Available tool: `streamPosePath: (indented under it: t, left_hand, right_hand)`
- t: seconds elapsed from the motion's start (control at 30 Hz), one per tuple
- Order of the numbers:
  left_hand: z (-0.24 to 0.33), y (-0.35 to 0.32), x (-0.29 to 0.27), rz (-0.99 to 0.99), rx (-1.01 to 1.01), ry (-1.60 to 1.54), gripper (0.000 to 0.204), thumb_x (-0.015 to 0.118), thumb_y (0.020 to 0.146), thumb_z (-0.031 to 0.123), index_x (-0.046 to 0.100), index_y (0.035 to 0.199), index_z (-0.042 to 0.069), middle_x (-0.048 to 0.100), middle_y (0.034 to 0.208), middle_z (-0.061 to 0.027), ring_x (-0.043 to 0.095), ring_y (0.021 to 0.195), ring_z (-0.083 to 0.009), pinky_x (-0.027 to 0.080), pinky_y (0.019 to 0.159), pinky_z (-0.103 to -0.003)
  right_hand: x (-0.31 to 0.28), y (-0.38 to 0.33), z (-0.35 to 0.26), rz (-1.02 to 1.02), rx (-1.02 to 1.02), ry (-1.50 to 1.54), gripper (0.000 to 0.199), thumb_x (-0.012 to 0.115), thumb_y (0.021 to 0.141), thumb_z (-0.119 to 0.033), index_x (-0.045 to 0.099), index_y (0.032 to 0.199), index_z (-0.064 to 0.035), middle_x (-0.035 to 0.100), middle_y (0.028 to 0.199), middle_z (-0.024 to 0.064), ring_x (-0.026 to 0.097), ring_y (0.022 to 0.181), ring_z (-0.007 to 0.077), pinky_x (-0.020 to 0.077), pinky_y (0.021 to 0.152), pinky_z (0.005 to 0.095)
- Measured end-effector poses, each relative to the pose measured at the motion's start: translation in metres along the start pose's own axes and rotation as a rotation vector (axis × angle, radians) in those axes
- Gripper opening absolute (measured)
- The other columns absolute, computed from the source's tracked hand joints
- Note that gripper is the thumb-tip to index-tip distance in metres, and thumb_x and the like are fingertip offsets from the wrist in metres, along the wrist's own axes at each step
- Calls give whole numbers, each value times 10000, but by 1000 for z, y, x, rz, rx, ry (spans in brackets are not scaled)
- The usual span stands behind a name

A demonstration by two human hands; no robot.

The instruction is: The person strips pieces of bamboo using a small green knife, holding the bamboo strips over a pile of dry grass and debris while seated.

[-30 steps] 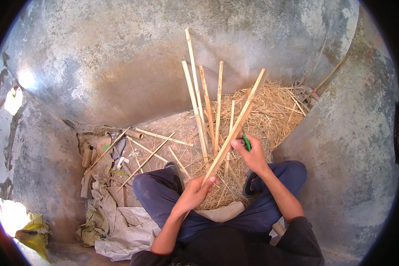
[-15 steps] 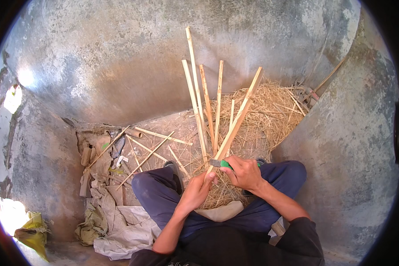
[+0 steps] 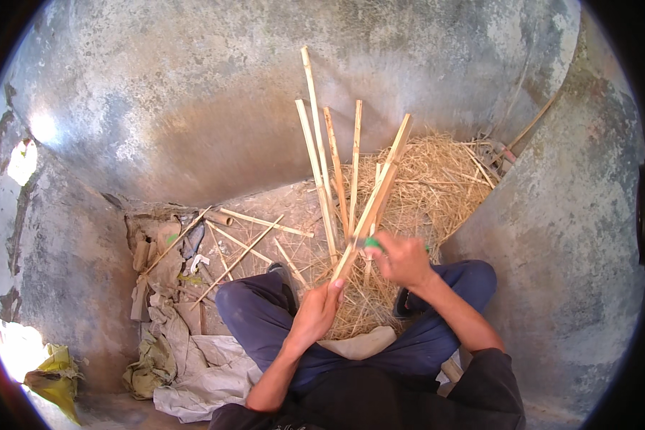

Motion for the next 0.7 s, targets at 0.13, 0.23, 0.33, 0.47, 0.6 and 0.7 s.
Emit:
streamPosePath:
  t: [0.13,0.23,0.33,0.47,0.6,0.7]
  left_hand:
    - [-22,-21,10,-46,-56,-15,567,446,1205,417,607,861,-4,529,638,-101,527,607,-209,460,624,-418]
    - [-27,-29,9,-45,-81,-40,553,450,1206,402,605,861,-1,519,648,-86,519,613,-186,453,618,-414]
    - [-32,-35,11,-66,-118,-58,552,454,1207,407,603,857,7,515,659,-59,510,619,-164,453,614,-392]
    - [-40,-36,14,-86,-127,-132,555,451,1208,416,595,845,21,513,674,-20,490,626,-135,444,605,-354]
    - [-40,-33,8,-121,-102,-165,542,441,1212,399,594,841,35,509,691,17,462,628,-95,416,580,-314]
    - [-25,-23,4,-84,-42,-97,534,449,1210,391,589,849,23,504,681,3,471,624,-102,418,579,-332]
  right_hand:
    - [-16,21,64,38,213,4,325,660,1082,-365,688,993,-53,643,706,127,643,558,308,499,520,416]
    - [-27,25,66,183,75,24,319,655,1083,-347,687,990,-44,658,707,141,646,567,335,493,536,442]
    - [-26,27,77,135,132,18,328,644,1089,-349,687,996,-37,674,729,147,644,572,337,485,541,446]
    - [-6,21,94,64,232,413,402,596,1125,-400,681,989,-32,635,707,104,608,552,245,460,526,403]
    - [30,0,100,-150,647,1290,478,528,1160,-447,657,965,-31,559,688,48,547,569,144,421,506,348]
    - [10,-5,56,0,297,549,398,617,1113,-418,664,989,-43,601,729,79,593,553,216,435,520,389]
Point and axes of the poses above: each hand's wrist, its own y-axis towards the middle knuckle, its own x-axis out of the palm, z = x × y, the point moved 7 cm from there along y, towards the middle knuckle
